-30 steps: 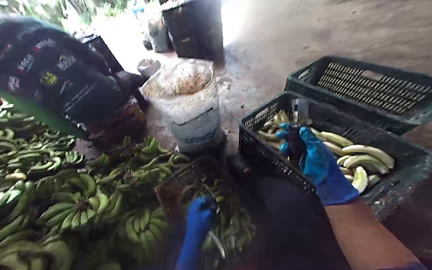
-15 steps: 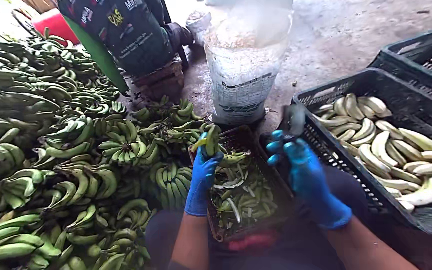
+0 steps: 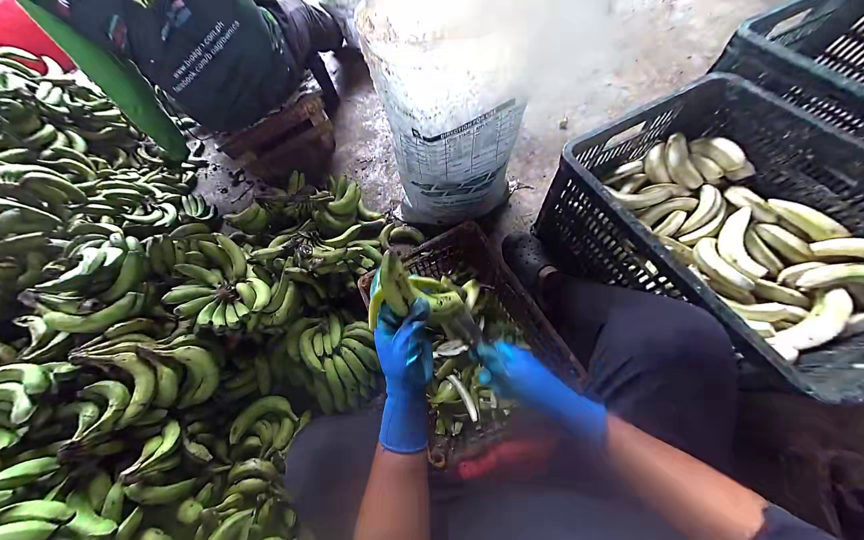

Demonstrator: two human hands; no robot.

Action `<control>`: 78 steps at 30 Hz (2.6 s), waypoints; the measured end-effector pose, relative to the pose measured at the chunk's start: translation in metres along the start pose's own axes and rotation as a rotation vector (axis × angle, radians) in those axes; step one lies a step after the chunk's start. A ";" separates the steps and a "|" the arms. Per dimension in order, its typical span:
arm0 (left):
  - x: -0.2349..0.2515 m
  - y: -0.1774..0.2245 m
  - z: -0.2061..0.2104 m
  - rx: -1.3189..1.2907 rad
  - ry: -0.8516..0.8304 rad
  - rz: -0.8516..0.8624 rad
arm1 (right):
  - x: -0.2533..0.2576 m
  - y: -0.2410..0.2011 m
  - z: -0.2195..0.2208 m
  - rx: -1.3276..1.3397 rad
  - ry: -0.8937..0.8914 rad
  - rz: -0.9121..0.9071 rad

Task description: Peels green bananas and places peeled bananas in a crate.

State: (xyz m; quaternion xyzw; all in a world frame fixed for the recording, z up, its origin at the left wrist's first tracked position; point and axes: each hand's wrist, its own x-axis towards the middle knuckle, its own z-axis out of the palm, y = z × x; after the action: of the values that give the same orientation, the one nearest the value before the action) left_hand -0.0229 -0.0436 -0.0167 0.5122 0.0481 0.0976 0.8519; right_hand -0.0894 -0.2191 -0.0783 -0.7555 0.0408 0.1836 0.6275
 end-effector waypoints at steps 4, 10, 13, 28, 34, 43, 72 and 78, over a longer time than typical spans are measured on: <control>0.000 -0.031 -0.014 -0.326 0.151 -0.531 | -0.001 -0.024 -0.039 0.194 0.045 -0.004; -0.046 -0.057 0.001 -0.239 -0.008 -0.893 | 0.032 -0.114 -0.127 0.244 0.054 -0.438; -0.034 -0.028 0.002 -0.511 -0.289 -0.703 | 0.072 -0.123 -0.141 0.289 0.053 -0.689; 0.050 0.039 0.010 0.091 -0.222 0.081 | 0.058 -0.096 -0.047 -0.653 0.250 -0.951; 0.032 0.034 0.013 -0.183 -0.489 -0.579 | 0.113 -0.125 -0.077 -0.675 0.832 -0.887; 0.051 0.038 -0.004 0.081 -0.243 0.117 | 0.064 -0.102 -0.027 -0.671 0.373 -1.021; 0.039 0.050 -0.012 0.235 -0.553 -0.132 | 0.087 -0.114 -0.064 -0.679 0.504 -1.071; 0.031 0.066 -0.015 0.290 -0.646 -0.156 | 0.083 -0.113 -0.056 -0.653 0.438 -1.121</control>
State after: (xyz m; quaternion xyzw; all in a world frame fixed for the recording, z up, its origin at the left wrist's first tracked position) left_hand -0.0032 0.0066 0.0351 0.6271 -0.1711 -0.1425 0.7465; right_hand 0.0330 -0.2354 0.0076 -0.8328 -0.2878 -0.3231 0.3453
